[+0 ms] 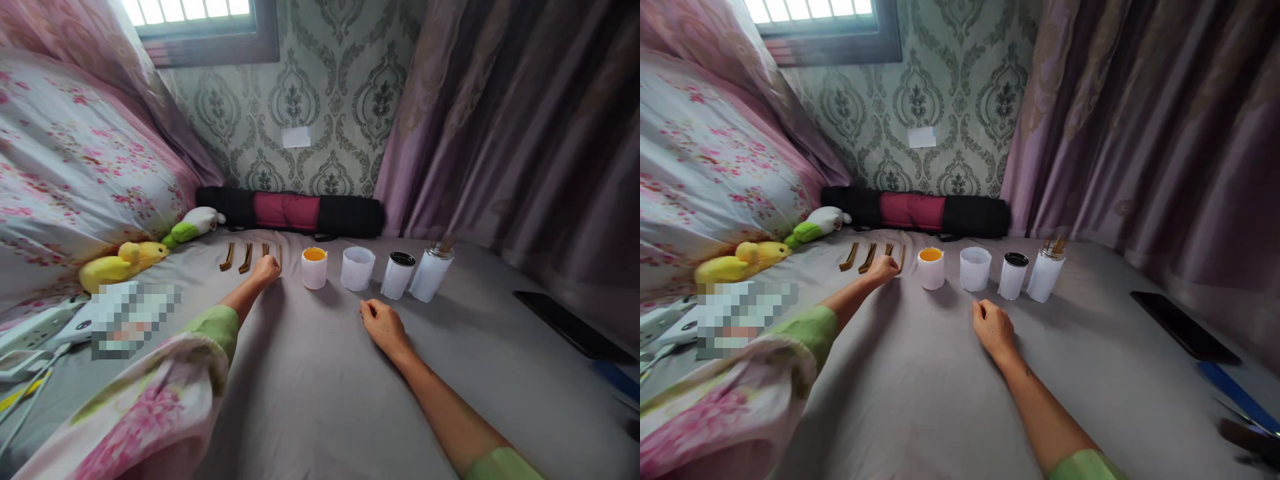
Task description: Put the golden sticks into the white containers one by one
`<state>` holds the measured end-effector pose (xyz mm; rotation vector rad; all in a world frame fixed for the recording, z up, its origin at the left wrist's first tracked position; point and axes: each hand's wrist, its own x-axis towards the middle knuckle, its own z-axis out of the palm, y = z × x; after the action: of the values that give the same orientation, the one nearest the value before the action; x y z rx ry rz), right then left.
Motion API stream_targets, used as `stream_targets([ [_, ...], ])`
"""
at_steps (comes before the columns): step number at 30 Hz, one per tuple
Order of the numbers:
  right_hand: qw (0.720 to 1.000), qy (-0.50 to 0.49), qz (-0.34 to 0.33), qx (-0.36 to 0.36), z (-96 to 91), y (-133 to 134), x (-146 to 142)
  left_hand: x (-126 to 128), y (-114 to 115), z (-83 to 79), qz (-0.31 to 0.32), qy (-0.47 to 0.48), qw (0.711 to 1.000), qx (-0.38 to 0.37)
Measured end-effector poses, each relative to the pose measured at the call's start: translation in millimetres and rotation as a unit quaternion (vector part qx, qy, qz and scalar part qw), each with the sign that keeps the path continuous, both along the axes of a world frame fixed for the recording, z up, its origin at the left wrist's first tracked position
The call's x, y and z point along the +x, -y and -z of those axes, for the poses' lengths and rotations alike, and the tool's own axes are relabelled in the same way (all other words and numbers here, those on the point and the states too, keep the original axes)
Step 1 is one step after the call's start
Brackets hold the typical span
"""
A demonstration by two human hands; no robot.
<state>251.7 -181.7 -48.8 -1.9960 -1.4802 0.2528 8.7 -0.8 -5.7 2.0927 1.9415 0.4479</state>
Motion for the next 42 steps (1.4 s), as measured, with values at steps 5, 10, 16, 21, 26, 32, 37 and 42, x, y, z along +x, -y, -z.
stream_targets([
  [5,1.000,0.003,0.004,-0.006,-1.3,1,0,2,-4,1.0,-0.019,-0.006,1.000,0.010],
  [10,1.000,0.013,0.012,-0.015,-2.1,1,-1,2,-12,7.6,-0.024,-0.009,1.000,0.013],
  [16,0.999,0.025,0.015,-0.013,-1.7,0,-1,4,-18,15.5,-0.014,-0.012,1.000,0.015],
  [21,1.000,0.015,0.010,-0.019,-0.8,0,-1,5,-20,18.1,-0.020,-0.013,1.000,0.017],
  [26,1.000,0.016,0.019,-0.014,1.0,-1,-1,6,-22,21.2,-0.033,-0.010,0.999,0.013],
  [32,1.000,0.011,0.010,-0.018,0.7,-1,-1,7,-25,24.3,-0.047,-0.014,0.999,0.008],
  [37,1.000,0.021,0.015,-0.015,1.4,-1,-1,7,-26,25.4,-0.042,-0.019,0.999,0.008],
  [42,1.000,0.018,0.011,-0.012,1.1,-1,-1,7,-26,26.6,-0.045,-0.023,0.999,0.008],
])
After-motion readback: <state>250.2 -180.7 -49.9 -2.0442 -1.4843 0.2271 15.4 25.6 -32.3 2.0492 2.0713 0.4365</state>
